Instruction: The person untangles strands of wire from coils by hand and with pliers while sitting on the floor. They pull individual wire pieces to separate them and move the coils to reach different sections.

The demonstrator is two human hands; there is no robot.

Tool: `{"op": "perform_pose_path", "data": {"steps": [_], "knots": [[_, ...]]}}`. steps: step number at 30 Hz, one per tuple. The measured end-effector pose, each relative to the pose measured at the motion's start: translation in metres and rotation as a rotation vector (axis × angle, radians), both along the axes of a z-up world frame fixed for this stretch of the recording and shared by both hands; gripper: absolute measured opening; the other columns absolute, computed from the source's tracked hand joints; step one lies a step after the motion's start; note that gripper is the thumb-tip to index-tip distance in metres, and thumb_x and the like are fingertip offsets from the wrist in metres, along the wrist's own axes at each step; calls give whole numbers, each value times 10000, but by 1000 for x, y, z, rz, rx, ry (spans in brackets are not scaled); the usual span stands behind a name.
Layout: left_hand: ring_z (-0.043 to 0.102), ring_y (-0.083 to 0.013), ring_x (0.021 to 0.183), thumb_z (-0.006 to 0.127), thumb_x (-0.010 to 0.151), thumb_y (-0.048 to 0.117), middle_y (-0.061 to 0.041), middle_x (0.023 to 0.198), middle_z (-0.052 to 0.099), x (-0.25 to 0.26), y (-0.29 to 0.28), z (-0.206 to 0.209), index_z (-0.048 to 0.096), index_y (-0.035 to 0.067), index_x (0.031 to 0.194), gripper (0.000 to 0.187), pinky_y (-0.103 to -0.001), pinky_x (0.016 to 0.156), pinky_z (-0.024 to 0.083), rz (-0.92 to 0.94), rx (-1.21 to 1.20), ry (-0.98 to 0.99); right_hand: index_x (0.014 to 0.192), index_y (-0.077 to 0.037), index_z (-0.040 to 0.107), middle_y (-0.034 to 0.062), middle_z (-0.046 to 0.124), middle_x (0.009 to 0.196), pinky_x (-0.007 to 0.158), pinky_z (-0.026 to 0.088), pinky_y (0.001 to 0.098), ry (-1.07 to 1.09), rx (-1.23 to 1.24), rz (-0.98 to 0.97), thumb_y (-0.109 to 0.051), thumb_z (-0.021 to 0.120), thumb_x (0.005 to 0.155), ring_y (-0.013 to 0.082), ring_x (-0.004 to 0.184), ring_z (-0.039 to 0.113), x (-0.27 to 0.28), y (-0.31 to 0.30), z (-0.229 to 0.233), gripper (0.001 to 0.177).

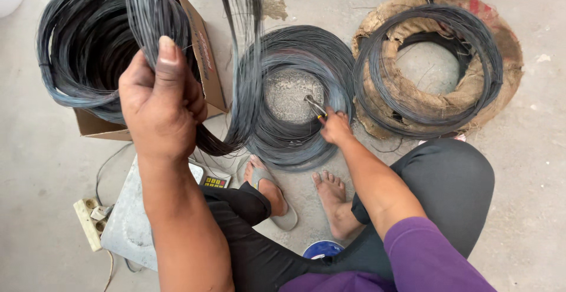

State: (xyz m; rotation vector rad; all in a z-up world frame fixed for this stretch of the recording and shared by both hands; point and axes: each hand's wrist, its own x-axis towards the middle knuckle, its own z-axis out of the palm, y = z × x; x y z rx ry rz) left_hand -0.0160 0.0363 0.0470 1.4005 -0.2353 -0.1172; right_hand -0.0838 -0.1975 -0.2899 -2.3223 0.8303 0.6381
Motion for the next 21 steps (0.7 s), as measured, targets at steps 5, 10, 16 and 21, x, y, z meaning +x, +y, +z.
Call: {"op": "perform_pose_path", "data": {"steps": [5, 10, 16, 21], "knots": [[199, -80, 351, 476, 849, 349, -2, 477, 216, -3, -13, 6, 304, 128, 662, 336, -219, 282, 166, -53, -112, 31, 1323, -163, 377, 127, 481, 1180, 738, 416, 308, -55, 166, -226, -271, 636, 809, 214, 888, 465, 22, 17, 49, 586], [223, -80, 326, 507, 810, 376, -7, 452, 238, -10, -29, 6, 333, 126, 675, 334, -217, 259, 188, -48, -198, 33, 1263, -165, 423, 110, 523, 1241, 636, 508, 238, -119, 680, -312, -218, 594, 807, 252, 1088, 521, 29, 47, 95, 489], [275, -52, 324, 528, 807, 343, 55, 445, 298, -17, -43, -4, 385, 171, 651, 273, -224, 272, 183, -107, -254, 5, 1096, -100, 411, 269, 423, 1280, 994, 272, 614, -379, 1333, -1219, -216, 412, 649, 410, 1211, 385, 24, 67, 113, 462], [354, -57, 549, 502, 760, 470, 88, 587, 392, -15, -62, -19, 452, 201, 651, 294, -221, 508, 310, -37, 19, -23, 1276, -57, 369, 104, 524, 1144, 896, 365, 306, -1160, 1172, -29, -169, 566, 622, 203, 1028, 486, 3, 52, 186, 693]]}}
